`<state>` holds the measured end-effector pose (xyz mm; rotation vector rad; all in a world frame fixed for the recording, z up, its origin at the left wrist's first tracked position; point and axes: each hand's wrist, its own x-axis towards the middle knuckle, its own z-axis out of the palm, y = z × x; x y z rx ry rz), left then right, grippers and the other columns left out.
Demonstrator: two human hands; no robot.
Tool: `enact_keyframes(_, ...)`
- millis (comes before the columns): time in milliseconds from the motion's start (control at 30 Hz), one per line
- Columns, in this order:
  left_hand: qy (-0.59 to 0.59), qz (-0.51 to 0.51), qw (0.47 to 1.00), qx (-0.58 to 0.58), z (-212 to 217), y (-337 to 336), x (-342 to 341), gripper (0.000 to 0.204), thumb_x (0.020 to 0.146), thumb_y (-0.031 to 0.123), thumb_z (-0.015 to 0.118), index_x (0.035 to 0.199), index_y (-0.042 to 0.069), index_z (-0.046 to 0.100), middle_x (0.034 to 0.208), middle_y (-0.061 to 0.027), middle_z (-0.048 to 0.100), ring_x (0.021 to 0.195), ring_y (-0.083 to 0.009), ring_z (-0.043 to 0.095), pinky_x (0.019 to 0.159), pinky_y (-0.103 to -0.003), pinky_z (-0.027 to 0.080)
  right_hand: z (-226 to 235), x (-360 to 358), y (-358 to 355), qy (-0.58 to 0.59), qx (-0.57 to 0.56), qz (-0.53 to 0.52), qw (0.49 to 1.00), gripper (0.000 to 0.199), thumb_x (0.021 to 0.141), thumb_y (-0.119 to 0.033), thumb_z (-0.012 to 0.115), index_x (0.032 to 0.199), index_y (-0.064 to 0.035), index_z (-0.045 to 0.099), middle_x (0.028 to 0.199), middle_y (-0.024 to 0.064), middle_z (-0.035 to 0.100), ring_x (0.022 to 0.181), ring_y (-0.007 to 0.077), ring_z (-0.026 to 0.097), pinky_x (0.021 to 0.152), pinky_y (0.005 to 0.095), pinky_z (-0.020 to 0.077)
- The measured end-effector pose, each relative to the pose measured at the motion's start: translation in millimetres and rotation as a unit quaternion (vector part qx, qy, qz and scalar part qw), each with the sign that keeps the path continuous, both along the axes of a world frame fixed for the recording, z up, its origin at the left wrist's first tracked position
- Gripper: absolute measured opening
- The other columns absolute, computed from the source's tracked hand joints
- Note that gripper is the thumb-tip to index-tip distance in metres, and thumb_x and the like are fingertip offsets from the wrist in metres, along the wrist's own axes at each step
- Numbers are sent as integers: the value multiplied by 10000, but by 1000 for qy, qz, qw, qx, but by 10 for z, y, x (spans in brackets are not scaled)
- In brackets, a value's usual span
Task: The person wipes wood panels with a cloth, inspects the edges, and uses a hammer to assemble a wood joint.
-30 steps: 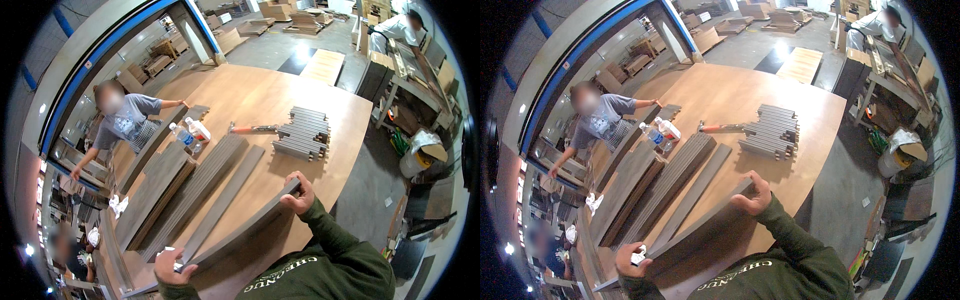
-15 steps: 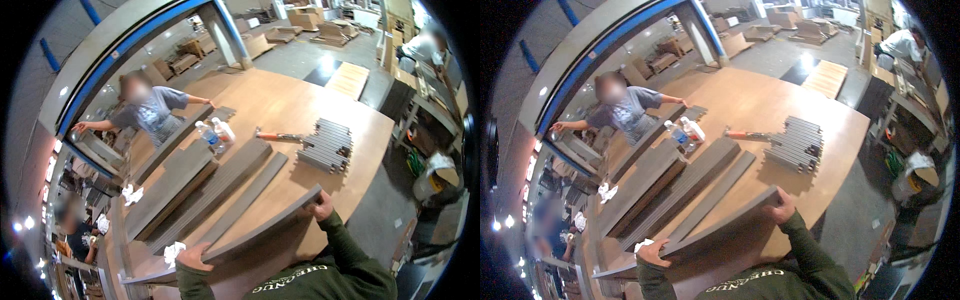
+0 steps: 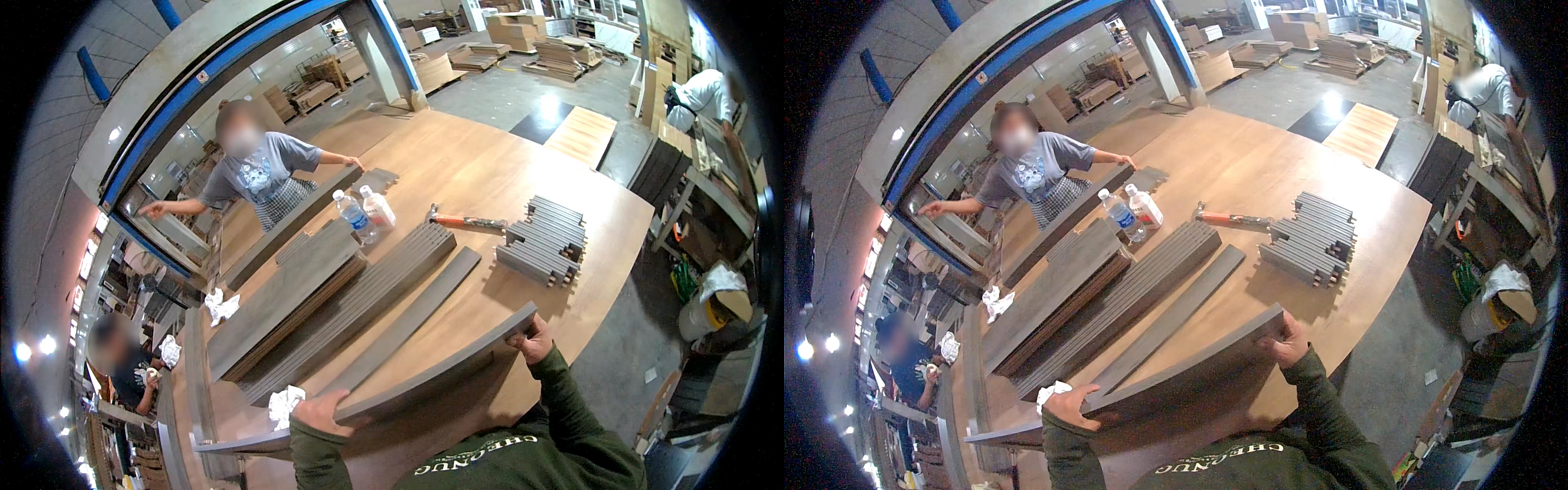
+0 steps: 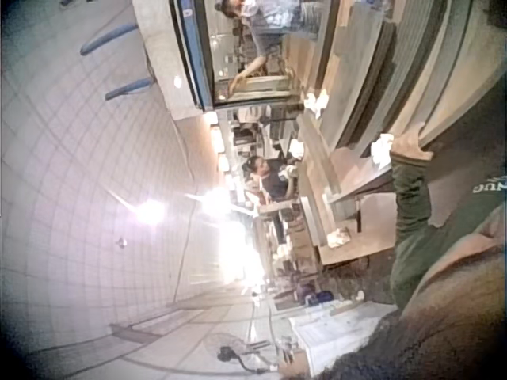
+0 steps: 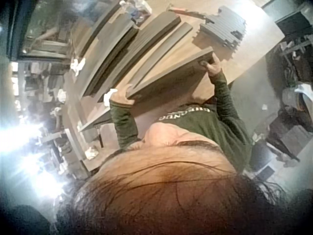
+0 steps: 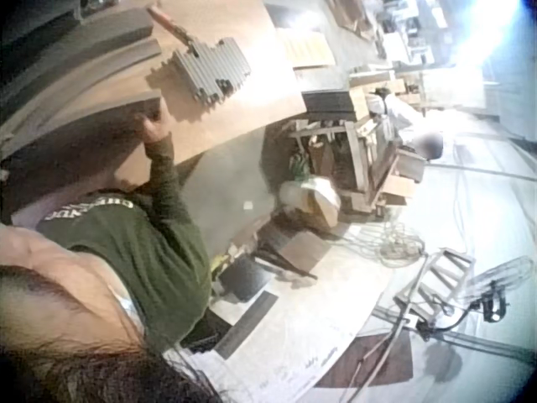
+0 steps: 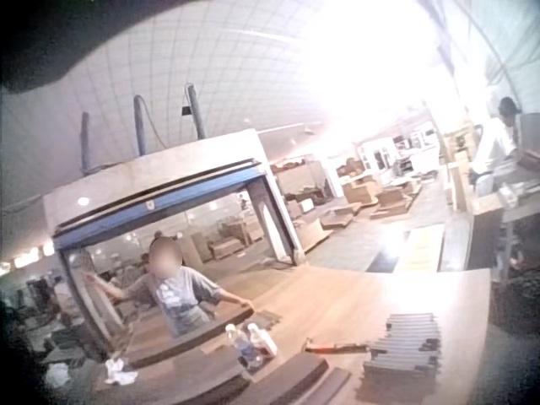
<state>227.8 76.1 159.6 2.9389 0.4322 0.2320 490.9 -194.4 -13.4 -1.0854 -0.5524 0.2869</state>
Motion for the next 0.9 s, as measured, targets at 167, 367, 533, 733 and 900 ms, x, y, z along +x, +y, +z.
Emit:
enact_keyframes(167, 101, -52, 992, -53, -291, 381, -154, 536, 578, 360, 736, 996, 52, 600, 918, -127, 633, 823, -241, 619, 705, -325, 487, 154, 219, -117, -66, 2, 15, 998, 604, 767, -338, 646, 1229, -31, 409, 956, 34, 559, 882, 148, 523, 824, 315, 406)
enact_keyframes(367, 272, -88, 944, -163, -665, 1091, -184, 885, 584, 453, 766, 1172, -92, 392, 1048, -218, 545, 995, -225, 535, 885, -341, 402, 1941, 856, -272, -220, 2, -101, 970, 698, 855, -222, 535, 1379, -51, 107, 716, 75, 574, 702, 146, 561, 716, 295, 445)
enact_keyframes(533, 96, -5, 992, -81, -103, 210, -100, 737, 621, 415, 710, 1165, -3, 440, 1017, -165, 559, 891, -242, 552, 773, -359, 414, 2612, 600, -344, -316, -29, -148, 937, 722, 818, -251, 583, 1359, -5, 172, 771, 104, 566, 715, 163, 550, 711, 312, 462)
enact_keyframes(733, -15, -59, 998, -31, -400, 276, -200, 569, 494, 334, 761, 973, 72, 599, 917, -124, 633, 813, -272, 612, 686, -338, 478, 634, 440, -400, -164, -40, -174, 970, 799, 752, -574, 503, 1300, -25, 312, 1139, 138, 477, 1139, 255, 431, 951, 387, 335)
enact_keyframes(900, -94, -73, 989, 83, -332, 70, -102, 460, 505, 337, 785, 865, 91, 637, 712, -75, 632, 647, -247, 619, 591, -328, 484, -1253, 69, -371, -42, -179, -109, 977, 677, 735, -443, 581, 1225, -21, 383, 1033, 113, 520, 965, 218, 506, 837, 362, 414)
